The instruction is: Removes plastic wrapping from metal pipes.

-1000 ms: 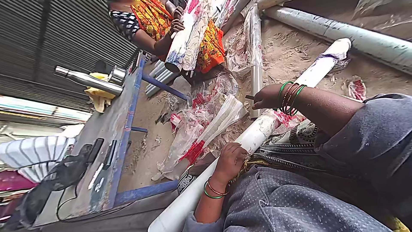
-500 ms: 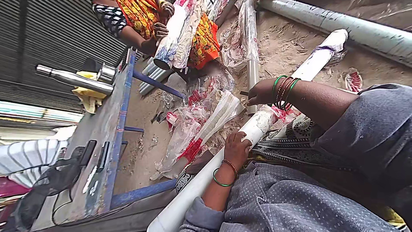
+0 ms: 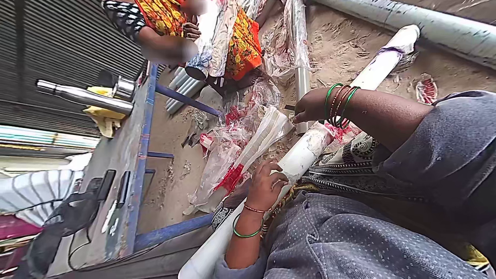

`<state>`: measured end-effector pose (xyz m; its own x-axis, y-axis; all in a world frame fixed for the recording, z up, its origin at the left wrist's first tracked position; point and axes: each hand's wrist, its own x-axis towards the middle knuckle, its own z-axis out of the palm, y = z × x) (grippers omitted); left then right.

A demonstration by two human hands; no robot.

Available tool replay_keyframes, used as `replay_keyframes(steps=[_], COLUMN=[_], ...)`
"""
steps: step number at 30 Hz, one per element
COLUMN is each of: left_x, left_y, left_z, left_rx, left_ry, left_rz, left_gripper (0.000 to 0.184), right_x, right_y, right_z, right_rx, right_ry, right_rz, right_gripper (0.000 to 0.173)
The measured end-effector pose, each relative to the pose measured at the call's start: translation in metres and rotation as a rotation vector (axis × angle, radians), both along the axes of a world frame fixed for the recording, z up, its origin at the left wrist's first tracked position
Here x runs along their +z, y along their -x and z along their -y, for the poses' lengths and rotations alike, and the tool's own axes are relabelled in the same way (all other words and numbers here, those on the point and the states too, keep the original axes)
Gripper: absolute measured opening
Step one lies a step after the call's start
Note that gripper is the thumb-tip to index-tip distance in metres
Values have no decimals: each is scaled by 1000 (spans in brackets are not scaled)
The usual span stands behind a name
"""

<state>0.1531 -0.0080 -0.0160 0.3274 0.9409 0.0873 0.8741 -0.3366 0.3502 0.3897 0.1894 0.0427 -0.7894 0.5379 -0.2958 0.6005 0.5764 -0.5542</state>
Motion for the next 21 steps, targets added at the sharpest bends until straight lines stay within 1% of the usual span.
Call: replay_keyframes(steps=[2, 4, 5, 6, 9, 11, 12, 14, 16, 18, 19, 21], left_x=[2, 5, 6, 5, 1, 0, -1, -2, -5, -11, -14, -19], left_y=[11, 14, 13, 11, -4, -19, -27, -42, -57, -66, -67, -66], left_z=[4, 5, 5, 5, -3, -11, -16, -26, -36, -44, -46, -48], left_rx=[19, 67, 93, 115, 150, 146, 135, 128, 124, 112, 107, 91], left_ry=[-93, -152, -167, -172, -155, -94, -50, 110, 277, 375, 387, 344], left_rz=[48, 37, 16, -5, -40, -89, -123, -223, -355, -456, -476, -470], left_gripper=[24, 43, 47, 48, 41, 37, 34, 30, 28, 28, 28, 25], right_x=[-1, -3, -4, -3, -2, -2, -3, -5, -5, -4, -2, -1], right_y=[2, 3, 3, 3, 1, 1, 1, 1, 1, -1, -1, -2], right_z=[1, 1, 1, 2, 4, 4, 3, 2, 1, 0, 0, 0], right_rx=[5, 1, -4, -11, -28, -32, -30, -22, -28, -47, -54, -49], right_ry=[-6, -8, -11, -6, -2, 7, 8, 1, 5, 9, 15, 22], right_rz=[12, 11, 12, 14, 21, 38, 42, 39, 31, 15, 11, 6], right_gripper=[42, 42, 42, 41, 41, 42, 42, 42, 42, 41, 41, 41])
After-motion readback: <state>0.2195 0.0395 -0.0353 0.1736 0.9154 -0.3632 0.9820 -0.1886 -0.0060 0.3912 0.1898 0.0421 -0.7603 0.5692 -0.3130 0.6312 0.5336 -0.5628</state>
